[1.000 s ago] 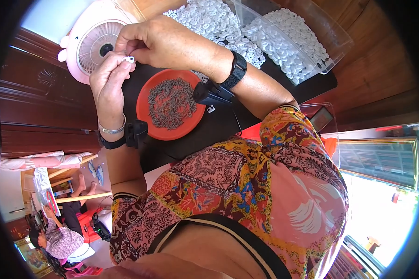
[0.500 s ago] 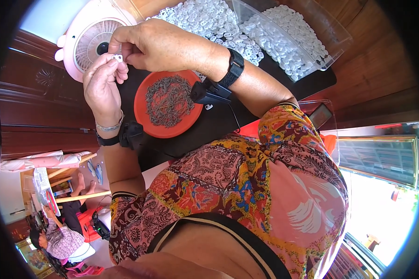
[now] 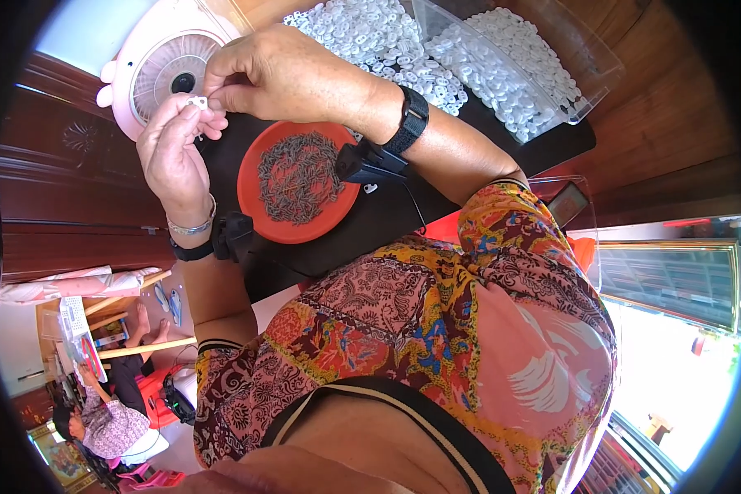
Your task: Assembling small white plastic components by inserting small pins or other parts by hand.
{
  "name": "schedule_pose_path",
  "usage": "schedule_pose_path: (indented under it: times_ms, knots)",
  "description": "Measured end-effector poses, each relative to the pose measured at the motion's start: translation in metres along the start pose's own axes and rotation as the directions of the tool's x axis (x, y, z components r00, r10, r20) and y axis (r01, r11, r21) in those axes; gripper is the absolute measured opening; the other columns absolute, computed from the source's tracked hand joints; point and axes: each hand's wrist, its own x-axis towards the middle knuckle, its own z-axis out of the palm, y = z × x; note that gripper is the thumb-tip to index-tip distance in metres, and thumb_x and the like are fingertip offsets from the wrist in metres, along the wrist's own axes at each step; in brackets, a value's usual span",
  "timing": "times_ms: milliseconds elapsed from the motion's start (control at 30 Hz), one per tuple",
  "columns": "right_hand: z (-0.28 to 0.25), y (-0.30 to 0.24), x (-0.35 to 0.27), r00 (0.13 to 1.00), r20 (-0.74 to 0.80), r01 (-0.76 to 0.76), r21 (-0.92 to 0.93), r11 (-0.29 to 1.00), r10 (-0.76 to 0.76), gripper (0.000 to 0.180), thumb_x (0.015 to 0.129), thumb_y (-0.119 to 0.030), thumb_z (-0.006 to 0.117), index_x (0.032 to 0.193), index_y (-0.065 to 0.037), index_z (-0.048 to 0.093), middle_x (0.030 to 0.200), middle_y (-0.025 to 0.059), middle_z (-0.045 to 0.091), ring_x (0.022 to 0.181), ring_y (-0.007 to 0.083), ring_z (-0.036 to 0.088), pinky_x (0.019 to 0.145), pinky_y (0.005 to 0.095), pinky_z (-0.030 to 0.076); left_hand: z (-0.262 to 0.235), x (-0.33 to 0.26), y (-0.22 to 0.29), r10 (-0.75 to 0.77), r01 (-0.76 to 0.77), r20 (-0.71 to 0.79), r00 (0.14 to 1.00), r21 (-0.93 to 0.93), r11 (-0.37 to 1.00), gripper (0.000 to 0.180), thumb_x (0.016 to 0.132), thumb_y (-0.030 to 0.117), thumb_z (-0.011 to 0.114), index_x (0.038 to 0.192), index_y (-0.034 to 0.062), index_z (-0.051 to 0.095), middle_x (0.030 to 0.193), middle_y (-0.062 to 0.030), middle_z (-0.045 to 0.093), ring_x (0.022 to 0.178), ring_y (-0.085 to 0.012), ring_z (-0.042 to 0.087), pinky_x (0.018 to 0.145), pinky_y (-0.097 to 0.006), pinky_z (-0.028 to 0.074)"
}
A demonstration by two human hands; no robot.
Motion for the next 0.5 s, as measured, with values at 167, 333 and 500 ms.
schedule_pose_path:
  times_ms: [167, 333, 500]
  knots:
    - [-0.003, -0.002, -0.002, 0.999, 0.021, -0.026, -0.027, 0.999, 0.027, 0.011, 0.081, -0.005, 0.068, 0.091, -0.002, 0.065, 0.076, 0.0045, 0.065, 0.070, 0.0120, 0.063, 0.064, 0.0249, 0.050, 0.003, -0.002, 0.000, -0.002, 0.000, 0.032, 0.999, 0.051, 0.999, 0.019, 0.083, 0.011, 0.052, 0.079, -0.0057, 0.060, 0.071, -0.0084, 0.062, 0.063, -0.0117, 0.055, 0.063, -0.023, 0.044]
    - [-0.004, -0.003, 0.003, 0.992, 0.109, -0.109, 0.505, 0.856, 0.062, 0.005, 0.083, 0.006, 0.060, 0.084, 0.002, 0.062, 0.075, 0.0055, 0.065, 0.071, 0.0095, 0.060, 0.064, 0.0228, 0.049, -0.002, 0.001, -0.002, -0.046, 0.043, 0.096, 0.994, 0.030, 0.999, 0.022, 0.084, 0.013, 0.051, 0.082, -0.0061, 0.061, 0.071, -0.0089, 0.062, 0.065, -0.0128, 0.058, 0.063, -0.023, 0.044]
    - [-0.008, -0.054, 0.013, 0.953, 0.096, -0.233, -0.378, 0.896, 0.288, 0.003, 0.077, 0.004, 0.061, 0.077, 0.001, 0.060, 0.068, 0.0075, 0.064, 0.065, 0.0107, 0.060, 0.059, 0.0261, 0.048, -0.004, 0.000, 0.001, -0.050, 0.043, 0.109, 0.993, 0.060, 0.997, 0.023, 0.085, 0.014, 0.051, 0.083, -0.0063, 0.061, 0.071, -0.0085, 0.062, 0.067, -0.0133, 0.058, 0.064, -0.023, 0.044]
